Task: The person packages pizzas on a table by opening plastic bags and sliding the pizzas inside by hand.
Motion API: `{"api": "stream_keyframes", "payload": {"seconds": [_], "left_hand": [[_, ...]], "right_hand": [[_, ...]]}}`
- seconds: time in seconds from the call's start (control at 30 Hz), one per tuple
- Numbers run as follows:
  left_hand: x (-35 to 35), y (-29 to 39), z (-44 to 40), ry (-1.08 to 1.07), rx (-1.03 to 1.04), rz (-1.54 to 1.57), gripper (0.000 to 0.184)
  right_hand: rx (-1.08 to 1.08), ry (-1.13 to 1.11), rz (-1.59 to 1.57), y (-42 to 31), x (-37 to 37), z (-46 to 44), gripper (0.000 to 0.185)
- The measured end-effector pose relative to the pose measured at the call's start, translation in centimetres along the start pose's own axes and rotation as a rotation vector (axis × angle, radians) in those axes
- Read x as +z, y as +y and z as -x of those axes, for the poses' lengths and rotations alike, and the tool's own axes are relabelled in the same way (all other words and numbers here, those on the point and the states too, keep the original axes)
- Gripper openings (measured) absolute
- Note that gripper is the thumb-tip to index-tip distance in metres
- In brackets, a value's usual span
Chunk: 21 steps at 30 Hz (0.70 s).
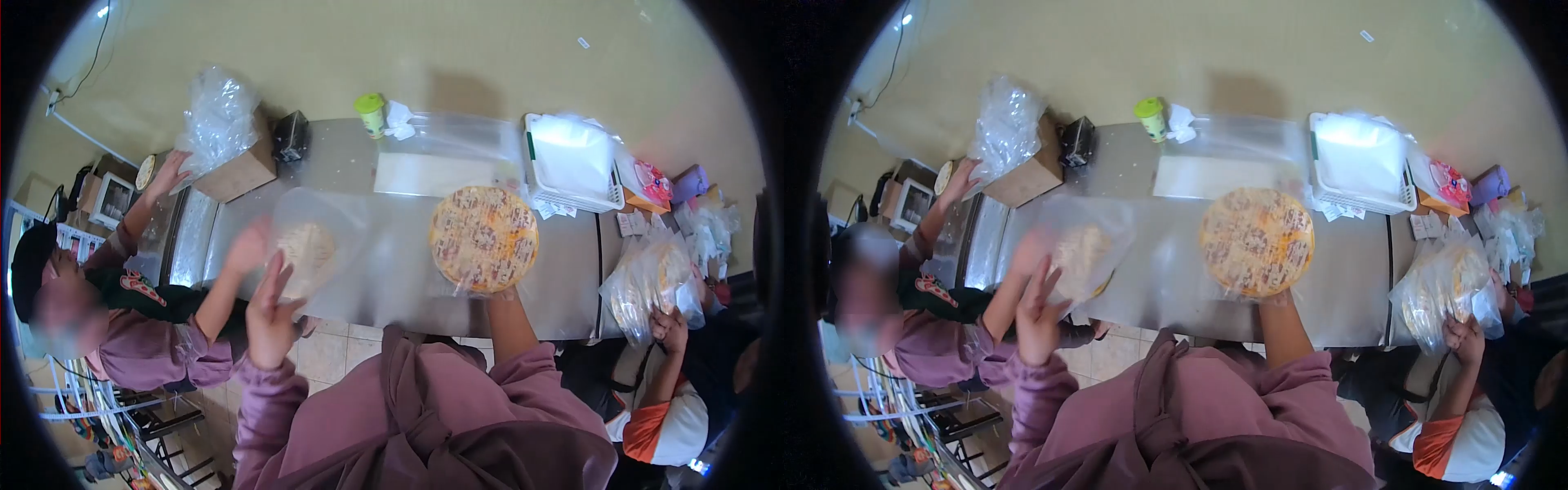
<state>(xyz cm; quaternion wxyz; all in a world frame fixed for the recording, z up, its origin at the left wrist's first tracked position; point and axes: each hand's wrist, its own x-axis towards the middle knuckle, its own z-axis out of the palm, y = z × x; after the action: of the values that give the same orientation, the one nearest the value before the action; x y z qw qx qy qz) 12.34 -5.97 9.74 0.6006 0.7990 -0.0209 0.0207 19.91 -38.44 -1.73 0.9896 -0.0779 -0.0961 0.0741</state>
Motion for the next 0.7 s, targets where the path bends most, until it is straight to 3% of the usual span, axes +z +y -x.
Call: {"api": "stream_keyframes", "payload": {"seconds": [0.17,0.37,0.53,0.7], "left_hand": [[9.1,-3.0,-8.6,-0.119,0.284,-0.409,0.068],[17.3,-4.7,-13.7,-0.251,0.411,-0.505,0.058],[20.4,-4.4,-14.5,-0.388,0.411,-0.534,0.054],[20.4,-3.2,-14.4,-0.524,0.336,-0.555,0.053]], "right_hand": [[-0.008,0.047,-0.035,-6.0,-2.5,3.9,0.06],[-0.029,0.122,-0.063,-10.7,-4.9,6.6,0.06],[-0.032,0.172,-0.121,-9.2,-6.0,6.0,0.06],[-0.014,0.188,-0.188,-3.4,-6.0,2.8,0.059]]}}
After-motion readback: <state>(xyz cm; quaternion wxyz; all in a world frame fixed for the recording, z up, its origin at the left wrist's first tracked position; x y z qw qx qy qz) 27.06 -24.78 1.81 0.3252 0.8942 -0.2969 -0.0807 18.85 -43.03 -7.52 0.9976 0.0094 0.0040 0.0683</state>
